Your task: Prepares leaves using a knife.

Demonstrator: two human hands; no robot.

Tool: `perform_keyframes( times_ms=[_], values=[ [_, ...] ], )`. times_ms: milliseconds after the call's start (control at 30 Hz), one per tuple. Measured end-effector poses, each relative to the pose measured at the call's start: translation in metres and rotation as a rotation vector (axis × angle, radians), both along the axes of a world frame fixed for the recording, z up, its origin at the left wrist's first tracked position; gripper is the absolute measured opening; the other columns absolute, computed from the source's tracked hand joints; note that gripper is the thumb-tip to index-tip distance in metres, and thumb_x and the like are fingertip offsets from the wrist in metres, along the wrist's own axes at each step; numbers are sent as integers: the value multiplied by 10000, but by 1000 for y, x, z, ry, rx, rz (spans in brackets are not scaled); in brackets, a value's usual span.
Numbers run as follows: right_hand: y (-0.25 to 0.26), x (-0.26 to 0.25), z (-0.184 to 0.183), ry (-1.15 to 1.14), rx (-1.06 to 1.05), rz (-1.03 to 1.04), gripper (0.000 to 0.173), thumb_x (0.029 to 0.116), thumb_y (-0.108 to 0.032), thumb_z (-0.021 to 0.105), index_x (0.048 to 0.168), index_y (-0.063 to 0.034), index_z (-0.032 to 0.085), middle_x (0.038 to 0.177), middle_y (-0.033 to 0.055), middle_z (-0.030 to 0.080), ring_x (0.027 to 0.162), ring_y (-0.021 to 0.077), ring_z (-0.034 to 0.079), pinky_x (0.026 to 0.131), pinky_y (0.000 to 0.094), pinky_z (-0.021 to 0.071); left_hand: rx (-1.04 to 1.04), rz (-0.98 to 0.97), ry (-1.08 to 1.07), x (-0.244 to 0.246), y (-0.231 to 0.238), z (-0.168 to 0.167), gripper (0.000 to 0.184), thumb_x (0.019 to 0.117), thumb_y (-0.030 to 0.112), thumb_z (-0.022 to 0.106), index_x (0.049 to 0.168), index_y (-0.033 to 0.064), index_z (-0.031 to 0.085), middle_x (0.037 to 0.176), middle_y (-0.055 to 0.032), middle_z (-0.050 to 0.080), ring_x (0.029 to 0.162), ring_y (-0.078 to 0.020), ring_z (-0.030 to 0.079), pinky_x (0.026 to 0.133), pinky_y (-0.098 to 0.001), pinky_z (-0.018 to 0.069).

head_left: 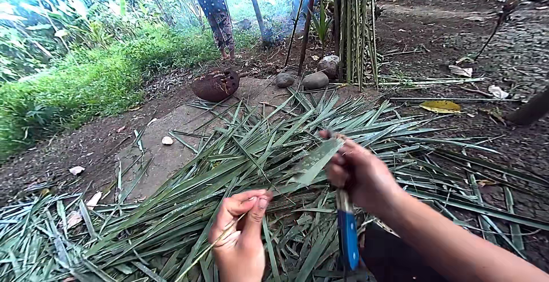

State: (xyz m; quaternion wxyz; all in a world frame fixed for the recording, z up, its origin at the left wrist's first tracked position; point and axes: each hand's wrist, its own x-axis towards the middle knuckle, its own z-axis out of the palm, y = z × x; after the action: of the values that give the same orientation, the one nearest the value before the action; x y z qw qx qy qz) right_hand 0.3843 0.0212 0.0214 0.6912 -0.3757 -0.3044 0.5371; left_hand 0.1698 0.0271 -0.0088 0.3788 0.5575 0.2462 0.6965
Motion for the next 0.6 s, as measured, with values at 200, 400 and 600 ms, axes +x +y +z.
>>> perform_keyframes(
  times_ms=[200,400,600],
  values=[
    [-3,12,-15,-299,-127,310,424,1057,-142,301,1454,-114,444,682,-84,474,476,1,429,437,158,401,76,121,43,-16,18,-5,199,904,30,730,883,217,664,969,75,761,884,-72,741,791,-236,628],
    [-21,-41,-14,-131,78,835,538,1042,-120,330,1573,-192,280,692,-96,471,499,-13,434,448,141,383,162,37,109,1,0,-7,107,918,135,749,931,229,700,1039,101,741,935,-31,716,819,-193,605],
    [-24,-46,-12,-17,201,748,481,1053,-104,345,1528,-176,370,688,-112,481,507,-26,438,457,130,383,338,48,208,-3,1,-6,64,957,156,715,975,209,683,1069,113,724,993,-31,705,857,-188,593]
  ],
)
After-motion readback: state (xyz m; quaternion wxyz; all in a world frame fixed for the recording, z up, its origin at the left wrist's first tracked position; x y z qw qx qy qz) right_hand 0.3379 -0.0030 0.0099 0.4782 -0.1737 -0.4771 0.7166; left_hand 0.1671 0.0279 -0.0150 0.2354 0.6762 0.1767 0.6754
